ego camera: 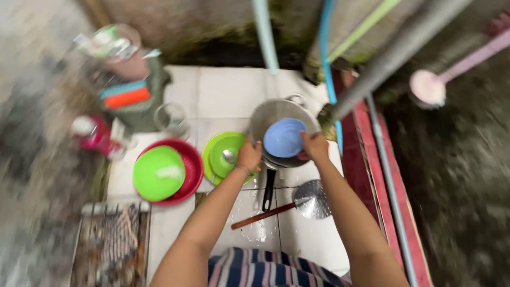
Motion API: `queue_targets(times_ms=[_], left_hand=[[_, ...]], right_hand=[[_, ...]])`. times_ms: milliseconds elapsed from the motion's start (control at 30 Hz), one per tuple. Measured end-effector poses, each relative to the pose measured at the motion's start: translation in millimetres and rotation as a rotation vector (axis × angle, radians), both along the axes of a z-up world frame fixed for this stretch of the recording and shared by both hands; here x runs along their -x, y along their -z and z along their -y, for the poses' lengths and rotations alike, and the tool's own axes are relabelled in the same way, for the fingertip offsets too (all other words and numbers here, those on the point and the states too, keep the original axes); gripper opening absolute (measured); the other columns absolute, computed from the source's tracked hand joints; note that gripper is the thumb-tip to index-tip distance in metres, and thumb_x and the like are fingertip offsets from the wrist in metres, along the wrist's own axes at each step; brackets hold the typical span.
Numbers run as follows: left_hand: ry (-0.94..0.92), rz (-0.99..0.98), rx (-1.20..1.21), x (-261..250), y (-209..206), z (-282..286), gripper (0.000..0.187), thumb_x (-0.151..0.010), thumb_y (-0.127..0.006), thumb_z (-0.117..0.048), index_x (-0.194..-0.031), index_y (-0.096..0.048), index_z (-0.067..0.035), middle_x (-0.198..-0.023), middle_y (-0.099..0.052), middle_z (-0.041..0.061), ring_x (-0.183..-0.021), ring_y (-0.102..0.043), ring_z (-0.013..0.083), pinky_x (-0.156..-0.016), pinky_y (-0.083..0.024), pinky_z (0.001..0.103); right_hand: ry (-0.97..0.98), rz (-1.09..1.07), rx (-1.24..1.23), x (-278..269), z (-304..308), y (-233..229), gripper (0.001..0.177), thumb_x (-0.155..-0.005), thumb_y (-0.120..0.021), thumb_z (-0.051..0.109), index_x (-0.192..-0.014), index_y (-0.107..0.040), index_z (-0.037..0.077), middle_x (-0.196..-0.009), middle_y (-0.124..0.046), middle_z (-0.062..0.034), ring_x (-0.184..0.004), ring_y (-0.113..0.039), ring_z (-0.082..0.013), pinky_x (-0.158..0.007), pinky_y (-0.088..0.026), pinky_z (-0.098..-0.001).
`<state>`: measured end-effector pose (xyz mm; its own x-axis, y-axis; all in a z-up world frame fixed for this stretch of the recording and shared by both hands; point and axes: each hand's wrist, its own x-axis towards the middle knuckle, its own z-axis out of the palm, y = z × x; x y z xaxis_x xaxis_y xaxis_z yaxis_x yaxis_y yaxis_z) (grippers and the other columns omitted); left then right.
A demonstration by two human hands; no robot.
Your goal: Washing various pots, pans, bowls, and utensils in an outdoor washing area.
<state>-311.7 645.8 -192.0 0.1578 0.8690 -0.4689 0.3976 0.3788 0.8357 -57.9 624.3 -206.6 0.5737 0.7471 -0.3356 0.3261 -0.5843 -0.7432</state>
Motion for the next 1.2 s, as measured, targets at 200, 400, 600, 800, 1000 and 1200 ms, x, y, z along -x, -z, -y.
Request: queue_targets(times_ms=[200, 400, 600, 800, 1000, 1200], left_hand=[[0.259, -0.182, -0.671, 37, 154, 1, 0.040, -0.095, -0.074, -0.029, -0.121, -0.070, 0.002, -0.095, -0.074, 0.025, -0.080, -0.072, 0.0366, -0.070, -0.057, 0.046], [-0.096, -0.043, 0.011, 182, 78, 63, 0.029, -0.087, -0.064, -0.016, -0.112, -0.076, -0.008, -0.078, -0.073, 0.009, -0.060, -0.066, 0.0184, -0.052, -0.055, 0.035], [-0.829, -0.242, -0.265, 307, 82, 85, 0.015, -0.095, -0.062, -0.015, -0.103, -0.073, -0.008, -0.075, -0.073, 0.013, -0.052, -0.069, 0.0214, -0.051, -0.056, 0.036], [-1.012, -0.288, -0.601, 351, 153, 67, 0.020, -0.089, -0.066, -0.013, -0.107, -0.068, -0.004, -0.097, -0.077, 0.013, -0.089, -0.077, 0.0238, -0.079, -0.060, 0.038], [-0.850, -0.716, -0.734, 347, 105, 77, 0.059, -0.081, -0.079, -0.021, -0.131, -0.060, 0.004, -0.119, -0.069, 0.027, -0.111, -0.065, 0.0410, -0.097, -0.051, 0.044], [-0.531, 0.188, -0.297, 310, 7, 67, 0.051, -0.093, -0.066, -0.028, -0.136, -0.057, -0.004, -0.127, -0.070, 0.013, -0.119, -0.066, 0.0242, -0.101, -0.050, 0.035]], right_hand=[[-0.201, 1.011, -0.308, 55, 1, -77, 0.037, -0.085, -0.078, 0.038, -0.107, -0.069, 0.009, -0.108, -0.066, -0.0219, -0.104, -0.059, -0.0427, -0.084, -0.048, -0.0550], [-0.385, 0.320, -0.540, 93, -52, -43, 0.021, -0.098, -0.071, 0.027, -0.091, -0.071, 0.006, -0.096, -0.071, -0.0145, -0.090, -0.064, -0.0336, -0.079, -0.052, -0.0454], [-0.635, 0.005, -0.402, 207, -25, -12, 0.009, -0.095, -0.064, 0.010, -0.100, -0.072, 0.009, -0.082, -0.072, -0.0067, -0.073, -0.071, -0.0171, -0.066, -0.055, -0.0331], [-0.680, -0.569, 0.083, 369, 4, 75, 0.043, -0.092, -0.073, 0.021, -0.125, -0.051, 0.003, -0.099, -0.071, -0.0131, -0.064, -0.073, -0.0281, -0.056, -0.061, -0.0390], [-0.594, -0.309, -0.086, 394, 2, 68, 0.030, -0.091, -0.064, 0.013, -0.116, -0.070, -0.003, -0.087, -0.076, -0.0158, -0.061, -0.076, -0.0229, -0.055, -0.063, -0.0353], [-0.564, -0.658, -0.064, 324, -8, 43, 0.030, -0.095, -0.060, 0.013, -0.117, -0.068, -0.006, -0.087, -0.078, -0.0158, -0.053, -0.073, -0.0247, -0.052, -0.062, -0.0376]])
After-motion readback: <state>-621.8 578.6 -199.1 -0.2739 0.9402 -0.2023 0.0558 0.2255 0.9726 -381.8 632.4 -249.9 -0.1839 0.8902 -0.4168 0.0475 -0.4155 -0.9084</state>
